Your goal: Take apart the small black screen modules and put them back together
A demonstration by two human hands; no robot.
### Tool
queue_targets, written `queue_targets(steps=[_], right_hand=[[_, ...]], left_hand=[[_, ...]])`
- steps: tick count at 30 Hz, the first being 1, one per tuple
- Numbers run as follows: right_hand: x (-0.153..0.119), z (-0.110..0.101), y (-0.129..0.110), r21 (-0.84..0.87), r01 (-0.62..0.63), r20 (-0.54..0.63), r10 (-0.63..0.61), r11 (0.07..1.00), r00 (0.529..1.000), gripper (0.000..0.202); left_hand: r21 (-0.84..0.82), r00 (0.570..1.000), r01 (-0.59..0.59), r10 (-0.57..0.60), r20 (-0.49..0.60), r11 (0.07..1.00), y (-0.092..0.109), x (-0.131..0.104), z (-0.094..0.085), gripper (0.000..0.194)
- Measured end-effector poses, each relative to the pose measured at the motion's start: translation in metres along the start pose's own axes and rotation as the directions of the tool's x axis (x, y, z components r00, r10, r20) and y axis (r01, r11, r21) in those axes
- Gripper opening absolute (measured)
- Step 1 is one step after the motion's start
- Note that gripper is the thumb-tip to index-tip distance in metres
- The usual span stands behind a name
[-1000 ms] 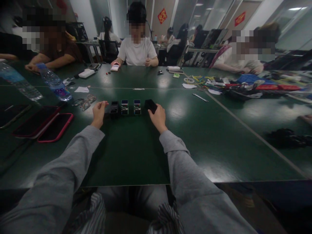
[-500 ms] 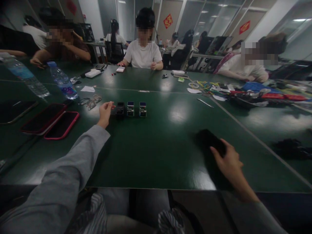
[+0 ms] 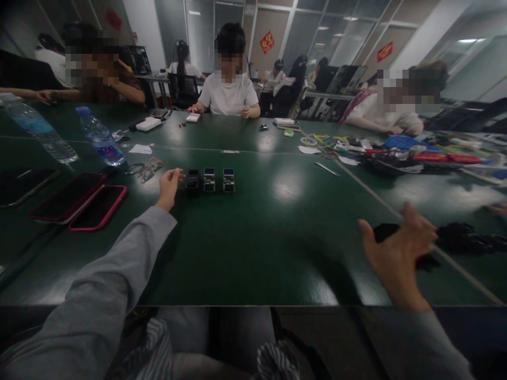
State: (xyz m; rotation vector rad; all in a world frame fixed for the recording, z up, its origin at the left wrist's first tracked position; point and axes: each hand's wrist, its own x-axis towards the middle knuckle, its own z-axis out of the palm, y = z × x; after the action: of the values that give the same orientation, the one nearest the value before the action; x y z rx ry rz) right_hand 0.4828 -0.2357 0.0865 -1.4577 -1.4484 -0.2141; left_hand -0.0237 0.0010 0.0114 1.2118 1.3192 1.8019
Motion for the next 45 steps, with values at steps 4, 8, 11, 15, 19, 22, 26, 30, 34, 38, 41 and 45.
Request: queue_targets(steps=[4,8,11,15,19,22,26,30,34,38,41,45], right_hand=[[0.021,0.090,-0.077,0.296,-0.106,0.078,0.086,0.949,0.993,0.072],[0.016,0.198,-0.137,0.121,0.167,0.269,-0.194,0.979,0.943,0.064],[0.003,0.248,-0.144,0.018,0.346,0.462,-0.314,0.938,0.829,0.054],[-0.001,0.263,-0.129,0.047,0.375,0.579,-0.332,0.926,0.745,0.043],[0.005,0.263,-0.118,0.039,0.312,0.498,-0.289,0.949,0.818,0.024],[0.007,0.268,-0.111,0.041,0.231,0.388,-0.228,0.972,0.893,0.034],[0.007,0.273,-0.103,0.136,0.084,0.381,-0.130,0.987,0.915,0.042],[0.008,0.273,-0.100,0.168,-0.009,0.413,-0.062,0.986,0.909,0.038],[0.010,0.270,-0.103,0.227,-0.062,0.426,-0.042,0.972,0.904,0.041],[0.012,0.270,-0.103,0.203,-0.118,0.443,0.016,0.972,0.896,0.037],[0.014,0.273,-0.099,0.157,-0.148,0.462,0.060,0.976,0.885,0.036],[0.015,0.278,-0.093,0.149,-0.170,0.458,0.084,0.974,0.885,0.035]], left_hand=[[-0.037,0.990,0.064,-0.068,-0.127,0.997,-0.003,0.003,-0.002,0.035],[-0.030,0.983,0.122,-0.125,-0.133,0.992,-0.002,0.003,-0.004,0.043],[-0.007,0.986,0.124,-0.124,-0.111,0.992,-0.001,0.002,-0.004,0.041],[0.008,0.989,0.105,-0.104,-0.109,0.994,-0.002,0.003,-0.001,0.039],[0.022,0.991,0.096,-0.094,-0.100,0.995,-0.004,0.004,0.000,0.038],[0.022,0.991,0.090,-0.087,-0.102,0.996,-0.004,0.004,0.000,0.037],[0.022,0.993,0.075,-0.073,-0.095,0.997,-0.004,0.005,-0.001,0.035],[0.035,0.993,0.080,-0.077,-0.094,0.996,-0.004,0.005,-0.001,0.035],[0.040,0.991,0.091,-0.087,-0.098,0.995,-0.003,0.004,-0.001,0.034],[0.034,0.991,0.091,-0.087,-0.103,0.995,-0.001,0.004,0.000,0.033],[0.022,0.991,0.088,-0.085,-0.099,0.996,0.000,0.003,0.000,0.032],[0.029,0.991,0.097,-0.094,-0.093,0.995,-0.001,0.004,-0.001,0.032]])
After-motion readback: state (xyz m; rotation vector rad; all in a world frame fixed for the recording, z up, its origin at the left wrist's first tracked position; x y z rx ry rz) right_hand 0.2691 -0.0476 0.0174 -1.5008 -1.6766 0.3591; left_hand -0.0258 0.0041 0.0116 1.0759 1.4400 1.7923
